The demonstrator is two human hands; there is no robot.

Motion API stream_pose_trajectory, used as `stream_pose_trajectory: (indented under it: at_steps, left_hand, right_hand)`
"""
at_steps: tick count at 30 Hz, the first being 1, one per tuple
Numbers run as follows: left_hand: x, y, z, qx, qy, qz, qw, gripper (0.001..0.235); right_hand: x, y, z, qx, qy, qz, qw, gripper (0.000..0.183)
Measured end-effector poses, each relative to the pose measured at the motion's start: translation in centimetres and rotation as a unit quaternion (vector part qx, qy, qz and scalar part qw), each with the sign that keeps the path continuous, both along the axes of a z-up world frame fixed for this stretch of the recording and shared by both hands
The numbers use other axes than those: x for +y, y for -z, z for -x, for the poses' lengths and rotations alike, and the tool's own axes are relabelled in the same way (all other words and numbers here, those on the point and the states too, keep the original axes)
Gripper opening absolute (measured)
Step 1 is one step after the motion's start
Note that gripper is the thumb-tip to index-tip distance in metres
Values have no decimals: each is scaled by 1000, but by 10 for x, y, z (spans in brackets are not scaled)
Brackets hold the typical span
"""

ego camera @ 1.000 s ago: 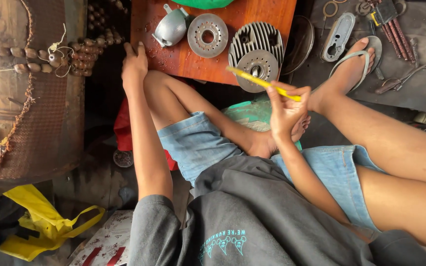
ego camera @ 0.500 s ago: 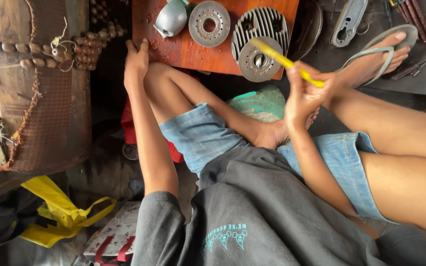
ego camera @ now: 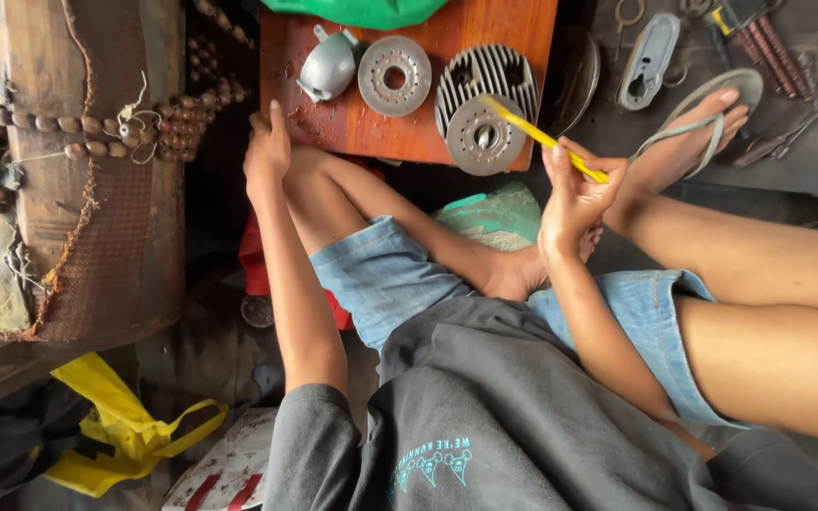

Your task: A person uses a small tool to manually clean dirt and debris from between the cooling fins of a motorcycle cylinder head.

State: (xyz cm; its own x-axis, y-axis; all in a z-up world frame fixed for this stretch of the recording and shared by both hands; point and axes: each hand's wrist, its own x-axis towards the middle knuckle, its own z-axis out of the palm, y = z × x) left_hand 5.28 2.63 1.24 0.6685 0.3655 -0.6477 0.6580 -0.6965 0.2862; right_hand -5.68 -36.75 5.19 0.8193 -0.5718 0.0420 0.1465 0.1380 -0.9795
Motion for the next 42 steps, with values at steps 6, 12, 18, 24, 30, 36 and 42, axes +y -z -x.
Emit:
stream_pose_trajectory:
  at_steps: [6, 12, 18, 24, 30, 36, 42]
  left_hand:
    - [-8, -6, 0, -12, -5, -3, 1000, 91]
    - [-9, -1, -3, 20, 20, -58, 998, 90]
    - [2, 30, -4, 13, 9, -78, 997, 96]
    - [14, 51, -11, 39, 22, -77, 996, 97]
    - [19, 58, -11, 69, 42, -80, 994, 101]
    - [10, 28, -9, 88, 40, -61, 993, 96]
    - [14, 41, -13, 85, 47, -71, 993, 101]
  right_hand:
    - [14, -2, 1, 31, 23, -15, 999, 44]
    - [7, 9, 2, 21, 44, -43, 998, 36]
    - [14, 7, 1, 26, 32, -60, 997, 39]
    - [25, -4, 4, 59, 26, -95, 993, 39]
    - [26, -7, 4, 49, 41, -80, 995, 38]
    - [23, -7, 4, 54, 43, -87, 994, 38]
    - [34, -3, 8, 67, 25, -108, 992, 41]
